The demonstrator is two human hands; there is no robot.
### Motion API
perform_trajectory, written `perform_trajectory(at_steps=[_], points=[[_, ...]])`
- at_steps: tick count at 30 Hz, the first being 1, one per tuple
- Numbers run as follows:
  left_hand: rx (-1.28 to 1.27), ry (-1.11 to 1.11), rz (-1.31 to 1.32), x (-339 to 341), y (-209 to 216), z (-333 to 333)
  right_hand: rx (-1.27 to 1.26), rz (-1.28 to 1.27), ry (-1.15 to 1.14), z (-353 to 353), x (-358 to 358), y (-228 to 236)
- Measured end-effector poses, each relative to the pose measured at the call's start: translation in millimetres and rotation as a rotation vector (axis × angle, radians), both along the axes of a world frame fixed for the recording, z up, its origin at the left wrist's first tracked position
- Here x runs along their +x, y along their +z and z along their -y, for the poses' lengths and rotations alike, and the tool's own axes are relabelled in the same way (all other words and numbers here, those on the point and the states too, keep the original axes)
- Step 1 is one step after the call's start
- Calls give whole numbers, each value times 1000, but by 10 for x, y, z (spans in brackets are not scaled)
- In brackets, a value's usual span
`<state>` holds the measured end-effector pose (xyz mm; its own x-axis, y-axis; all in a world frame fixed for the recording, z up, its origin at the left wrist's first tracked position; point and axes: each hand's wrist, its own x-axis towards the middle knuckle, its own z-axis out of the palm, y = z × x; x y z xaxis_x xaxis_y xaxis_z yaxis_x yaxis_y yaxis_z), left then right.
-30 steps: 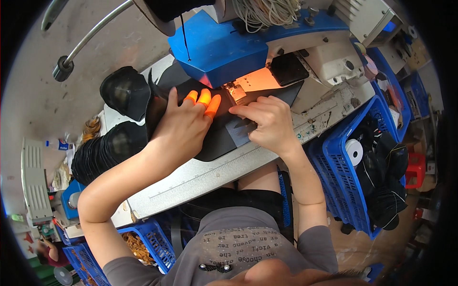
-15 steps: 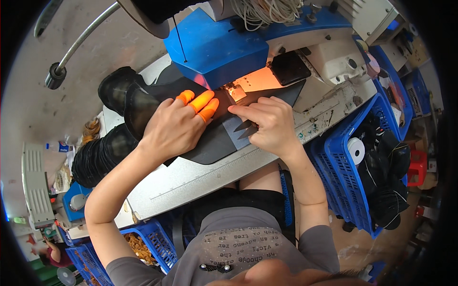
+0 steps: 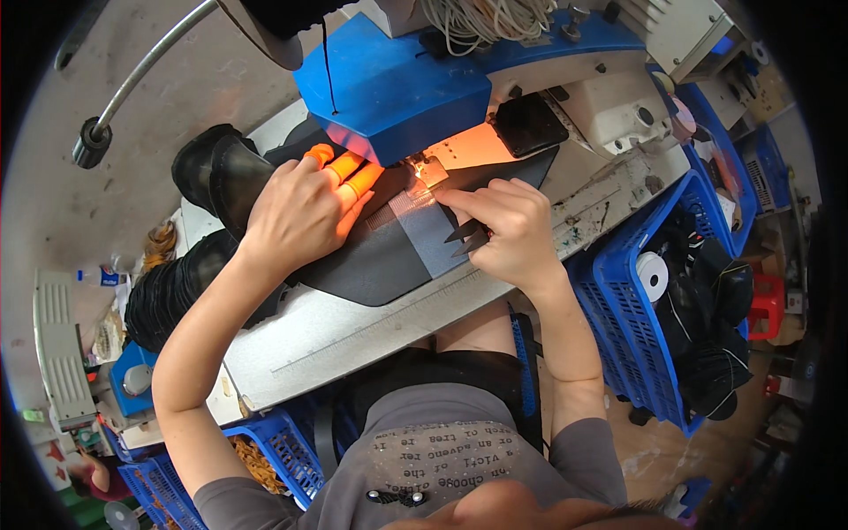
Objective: The person uses a sewing machine to stitch the upper part of black boots. They guide the boot through the machine, pausing occasionally to adjust the fabric and trim threads. The person handles multiple boots from a stack on the table, feeding them into the machine one by one.
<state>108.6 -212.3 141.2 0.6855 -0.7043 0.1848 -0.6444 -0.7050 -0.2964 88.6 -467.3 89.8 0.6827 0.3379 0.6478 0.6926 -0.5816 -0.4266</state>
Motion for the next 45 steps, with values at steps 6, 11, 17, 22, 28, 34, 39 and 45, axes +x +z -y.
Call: perform_trajectory(at_steps=[6, 11, 17, 22, 28, 34, 39, 45], points=[[-29, -16, 65, 2, -32, 9, 61, 17, 19, -26, 11, 13], [4, 117, 110, -123, -39, 154, 68, 13, 20, -27, 18, 2], [-11, 363, 116, -371, -80, 512, 72, 29, 16, -33, 19, -10], [-24, 470, 123, -429, -122, 717, 79, 27, 1, -48, 14, -18], [1, 521, 174, -359, -138, 791, 14, -129, 53, -5, -32, 113], [-5, 539, 118, -405, -113, 690, -77, -267, 92, 64, -117, 332], [-97, 534, 139, -524, -146, 645, -277, -76, -111, -104, -169, 288], [-140, 536, 115, -588, -193, 636, -332, -21, -182, -254, -70, 203]])
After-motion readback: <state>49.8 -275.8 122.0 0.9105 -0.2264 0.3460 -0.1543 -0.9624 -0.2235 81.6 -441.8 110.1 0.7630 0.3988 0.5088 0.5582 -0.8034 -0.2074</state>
